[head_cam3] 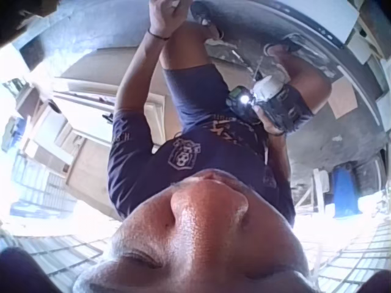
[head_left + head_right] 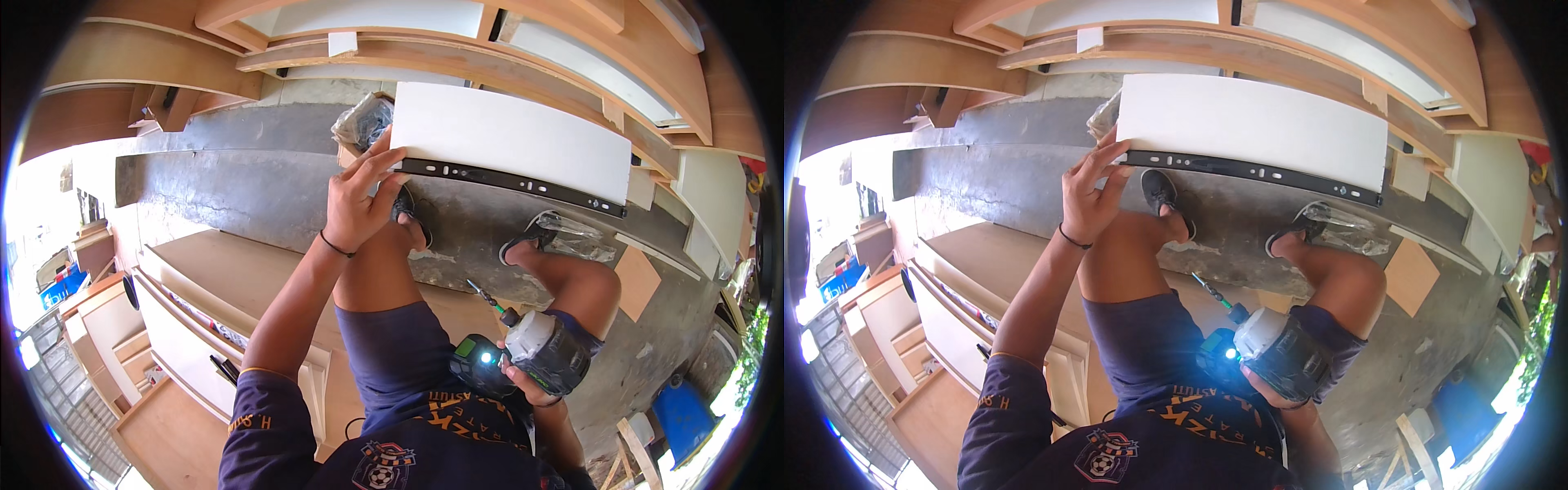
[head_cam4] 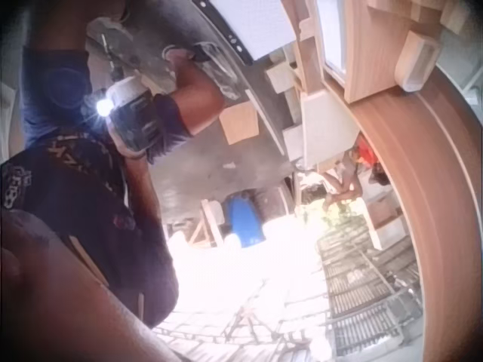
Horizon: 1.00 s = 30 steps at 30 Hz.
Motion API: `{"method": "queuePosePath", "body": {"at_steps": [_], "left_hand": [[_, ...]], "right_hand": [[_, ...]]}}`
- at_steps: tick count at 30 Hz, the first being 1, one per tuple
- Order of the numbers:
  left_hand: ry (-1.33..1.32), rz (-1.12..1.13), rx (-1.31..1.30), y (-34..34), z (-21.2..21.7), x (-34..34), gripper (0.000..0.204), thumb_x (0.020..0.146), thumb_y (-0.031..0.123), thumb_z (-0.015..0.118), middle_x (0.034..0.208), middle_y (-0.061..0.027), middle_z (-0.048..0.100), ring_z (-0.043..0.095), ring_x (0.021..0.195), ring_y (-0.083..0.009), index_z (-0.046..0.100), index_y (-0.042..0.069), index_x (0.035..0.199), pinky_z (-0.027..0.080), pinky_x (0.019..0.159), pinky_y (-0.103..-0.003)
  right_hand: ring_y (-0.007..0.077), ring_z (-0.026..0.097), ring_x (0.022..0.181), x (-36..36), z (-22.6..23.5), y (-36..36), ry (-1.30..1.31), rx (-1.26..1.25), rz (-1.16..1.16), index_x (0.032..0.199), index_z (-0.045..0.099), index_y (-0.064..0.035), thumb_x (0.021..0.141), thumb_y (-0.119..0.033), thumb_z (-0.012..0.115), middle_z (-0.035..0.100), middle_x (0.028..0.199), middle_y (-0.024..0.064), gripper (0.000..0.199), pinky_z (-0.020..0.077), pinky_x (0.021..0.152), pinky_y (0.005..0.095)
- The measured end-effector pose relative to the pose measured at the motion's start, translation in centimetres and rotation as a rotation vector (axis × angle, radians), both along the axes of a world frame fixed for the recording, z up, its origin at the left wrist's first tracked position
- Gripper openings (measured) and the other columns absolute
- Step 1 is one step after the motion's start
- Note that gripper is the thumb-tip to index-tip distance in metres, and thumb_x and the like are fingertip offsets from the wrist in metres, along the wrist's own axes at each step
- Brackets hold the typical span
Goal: The person attaches metal drawer slides to wooden drawer components using an impact driver and screws, and then checks the fit of the slides within a cabinet frame.
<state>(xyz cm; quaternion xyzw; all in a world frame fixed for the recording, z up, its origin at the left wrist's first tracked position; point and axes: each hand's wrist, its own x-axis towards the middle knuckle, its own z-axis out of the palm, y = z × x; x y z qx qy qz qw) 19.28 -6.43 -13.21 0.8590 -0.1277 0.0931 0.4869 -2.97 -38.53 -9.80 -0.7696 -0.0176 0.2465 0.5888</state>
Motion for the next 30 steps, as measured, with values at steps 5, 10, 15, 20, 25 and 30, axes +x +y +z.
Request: {"method": "queuePosePath", "body": {"at_steps": [5,10,15,20,25,30], "left_hand": [[-0.031,0.004,0.02,-0.1,0.1,0.1,0.029,0.078,0.0,0.066,0.126,-0.0161,0.058,0.066,0.099,-0.0285,0.064,0.005,0.106,0.058,0.076,-0.032],[-0.097,0.01,0.08,-0.1,-0.4,0.1,0.027,0.079,0.005,0.067,0.124,-0.0147,0.059,0.067,0.095,-0.0306,0.063,0.009,0.105,0.056,0.07,-0.033],[-0.158,0.014,0.092,-0.1,-0.8,0.2,0.027,0.079,0.007,0.066,0.123,-0.0144,0.06,0.066,0.093,-0.0313,0.063,0.01,0.106,0.056,0.068,-0.034],[-0.144,0.029,0.108,0.0,-0.6,0.0,0.027,0.079,0.008,0.067,0.122,-0.0142,0.06,0.066,0.092,-0.0308,0.063,0.01,0.106,0.055,0.069,-0.034],[-0.181,0.019,0.075,-0.2,-0.9,0.3,0.026,0.08,0.01,0.068,0.122,-0.0133,0.061,0.067,0.089,-0.0304,0.064,0.01,0.106,0.055,0.067,-0.035],[-0.205,0.043,0.06,-0.3,-0.9,0.2,0.025,0.081,0.013,0.068,0.121,-0.0126,0.061,0.067,0.084,-0.0295,0.064,0.012,0.105,0.055,0.066,-0.036]], "right_hand": [[0.0124,0.058,0.078,0.0,0.1,-0.3,0.005,-0.095,0.078,0.123,0.045,0.0007,0.077,-0.002,0.061,0.061,0.096,0.0091,0.049,0.0487,0.071,0.0274],[0.0119,0.058,0.078,-0.3,0.0,-0.5,-0.077,-0.223,0.146,0.122,0.046,0.0001,0.076,-0.001,0.061,0.062,0.096,0.0087,0.047,0.049,0.072,0.0267],[0.0112,0.058,0.079,0.1,0.3,-0.2,-0.06,-0.201,0.152,0.122,0.046,-0.0007,0.077,-0.001,0.061,0.063,0.099,0.0094,0.047,0.0494,0.073,0.0264],[0.0124,0.059,0.082,2.1,2.3,-0.1,-0.022,-0.22,0.093,0.124,0.045,-0.0007,0.075,-0.001,0.064,0.062,0.106,0.011,0.052,0.0498,0.075,0.0278],[0.0265,0.052,0.108,8.2,8.1,-1.1,-0.288,-0.391,0.13,0.127,0.051,-0.0037,0.075,-0.02,0.071,0.057,0.121,0.0124,0.058,0.0375,0.096,0.0402],[0.0251,0.054,0.11,19.0,16.4,1.2,-0.447,-0.787,0.552,0.117,0.059,-0.004,0.068,-0.018,0.076,0.061,0.115,0.0118,0.054,0.038,0.098,0.0408]]}}
